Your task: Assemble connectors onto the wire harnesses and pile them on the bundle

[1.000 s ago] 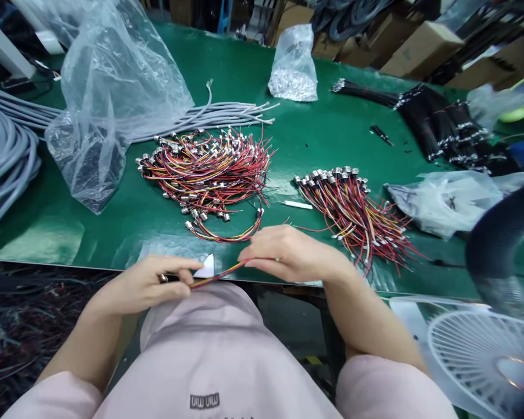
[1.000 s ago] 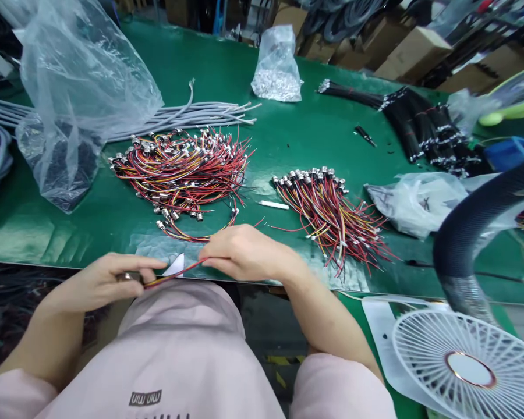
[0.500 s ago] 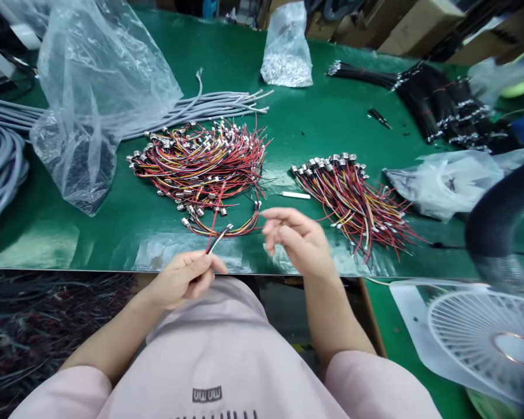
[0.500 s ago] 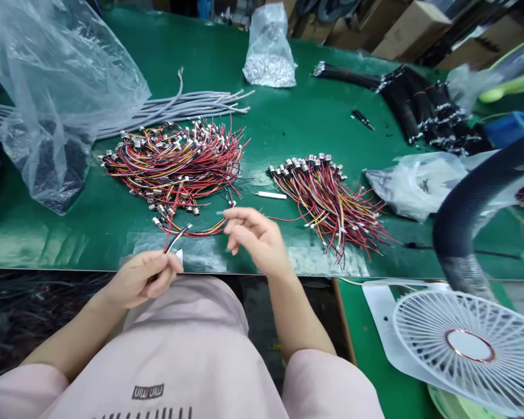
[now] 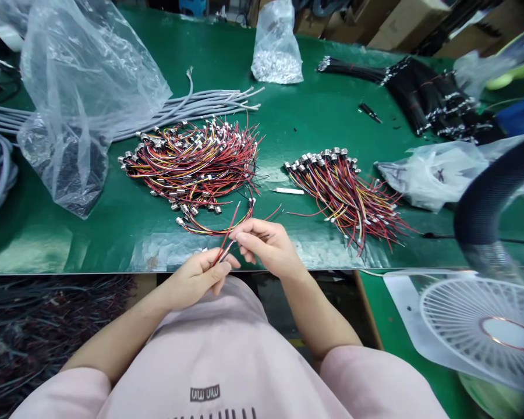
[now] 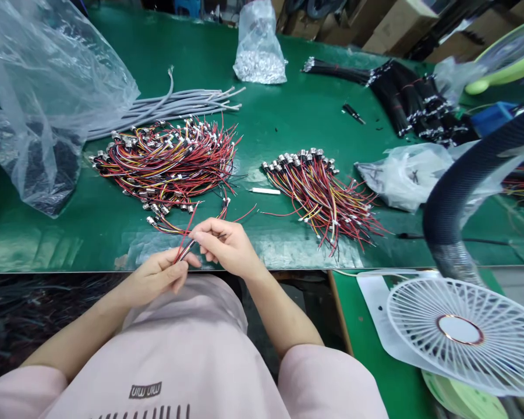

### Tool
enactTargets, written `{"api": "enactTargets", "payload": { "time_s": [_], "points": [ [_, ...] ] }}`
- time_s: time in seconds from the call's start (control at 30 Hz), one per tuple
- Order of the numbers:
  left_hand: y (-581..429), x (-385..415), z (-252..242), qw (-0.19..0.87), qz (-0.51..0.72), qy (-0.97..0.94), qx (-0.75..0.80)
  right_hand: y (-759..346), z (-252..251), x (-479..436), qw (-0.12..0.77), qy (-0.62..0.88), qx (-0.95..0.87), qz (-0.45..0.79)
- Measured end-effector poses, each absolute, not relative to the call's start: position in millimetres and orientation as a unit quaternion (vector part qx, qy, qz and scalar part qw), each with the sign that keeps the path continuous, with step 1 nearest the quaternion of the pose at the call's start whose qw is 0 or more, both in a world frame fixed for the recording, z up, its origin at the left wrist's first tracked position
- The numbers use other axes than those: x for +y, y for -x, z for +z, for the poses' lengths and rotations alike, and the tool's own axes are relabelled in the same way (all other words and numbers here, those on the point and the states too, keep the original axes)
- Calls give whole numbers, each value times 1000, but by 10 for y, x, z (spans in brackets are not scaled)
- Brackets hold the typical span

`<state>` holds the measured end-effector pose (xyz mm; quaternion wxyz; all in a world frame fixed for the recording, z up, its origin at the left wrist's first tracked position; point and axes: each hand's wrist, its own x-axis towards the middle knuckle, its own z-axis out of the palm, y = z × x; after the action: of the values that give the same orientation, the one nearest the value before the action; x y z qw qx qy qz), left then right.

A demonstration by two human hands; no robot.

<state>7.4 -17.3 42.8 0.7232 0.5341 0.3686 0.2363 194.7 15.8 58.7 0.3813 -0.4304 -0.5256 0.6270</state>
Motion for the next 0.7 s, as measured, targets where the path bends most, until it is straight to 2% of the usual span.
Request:
{"api": "enactTargets", "payload": {
  "time_s": [0.2,0.33,0.7],
  "points": [
    [-145,-143,465,660,268,-585,388,-1936,586,161,388,417,-518,638],
    [-141,-134,441,644,274,-600,387,-1964,580,169,354,402,-526,661],
    [-144,-109,429,701,258,-538,391,-1911,624,140,373,361,-571,636]
  ]
}}
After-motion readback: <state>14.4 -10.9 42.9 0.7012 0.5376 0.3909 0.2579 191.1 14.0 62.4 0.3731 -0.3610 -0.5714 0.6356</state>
